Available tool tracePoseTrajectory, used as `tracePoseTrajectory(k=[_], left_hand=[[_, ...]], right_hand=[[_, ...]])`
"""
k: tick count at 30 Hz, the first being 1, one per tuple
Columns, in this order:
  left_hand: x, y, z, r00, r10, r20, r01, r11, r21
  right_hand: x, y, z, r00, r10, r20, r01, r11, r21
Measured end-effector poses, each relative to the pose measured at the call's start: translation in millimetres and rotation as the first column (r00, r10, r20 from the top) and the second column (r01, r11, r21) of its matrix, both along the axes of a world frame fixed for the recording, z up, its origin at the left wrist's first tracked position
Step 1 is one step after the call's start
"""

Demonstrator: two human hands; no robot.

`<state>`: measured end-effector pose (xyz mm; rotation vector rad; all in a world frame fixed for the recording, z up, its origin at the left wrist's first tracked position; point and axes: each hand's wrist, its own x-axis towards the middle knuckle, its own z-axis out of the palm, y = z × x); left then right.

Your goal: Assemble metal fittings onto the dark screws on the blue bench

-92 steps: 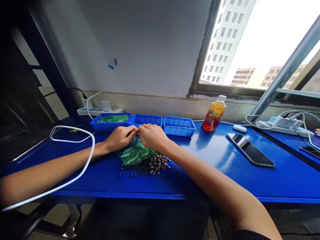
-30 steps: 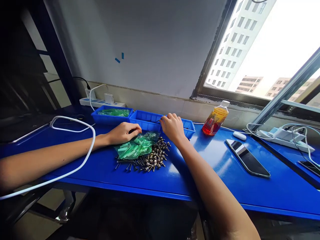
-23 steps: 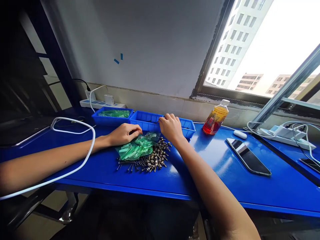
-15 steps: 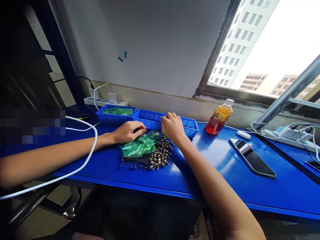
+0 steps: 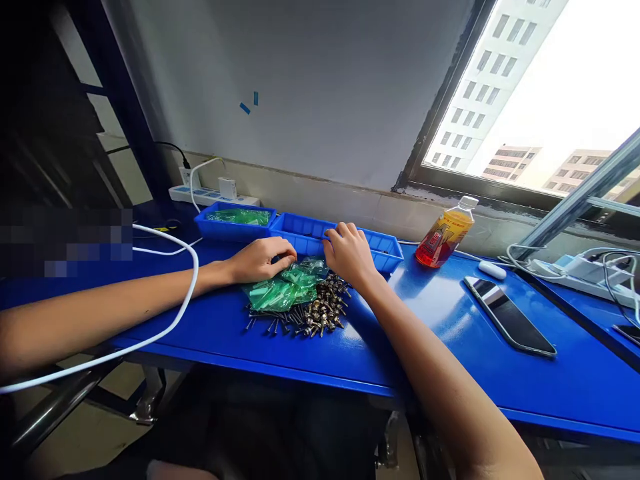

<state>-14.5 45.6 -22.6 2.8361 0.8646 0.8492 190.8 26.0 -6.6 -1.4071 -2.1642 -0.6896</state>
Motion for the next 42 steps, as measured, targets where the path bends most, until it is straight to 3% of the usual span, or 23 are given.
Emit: tracePoseTrajectory(k=[9,22,29,34,37,42], left_hand=[[-1,2,-1.8,1.000,0.000,-0.002,0.000,1.000,0.014],[-2,1,-1.8,1.000,0.024,-0.004,-0.024,1.000,0.013],[-2,0,-0.9,0.998,0.058,-0.005,-0.058,0.998,0.014],[-3,1,-1.4,0.999,0.050,-0.010,-0.050,0.998,0.025],[-3,1,-1.6,0.999,0.048,-0.013,-0.047,0.999,0.027],[-2,1,-2.2,0.998,0.054,-0.020,-0.053,0.998,0.023]], right_hand=[[-9,-7,-1.3,0.990,0.143,-0.016,-0.142,0.987,0.074],[-14,-13,1.7,0.969,0.238,0.064,-0.240,0.971,0.018],[-16,-21,10.4,0.966,0.212,0.149,-0.178,0.961,-0.212],[-11,-21,10.5,0.963,0.235,0.133,-0.151,0.878,-0.455],[-8,-21,12.4,0.961,0.247,0.122,-0.155,0.851,-0.502],[-15,-25,11.7,0.970,0.132,0.202,-0.022,0.881,-0.472]])
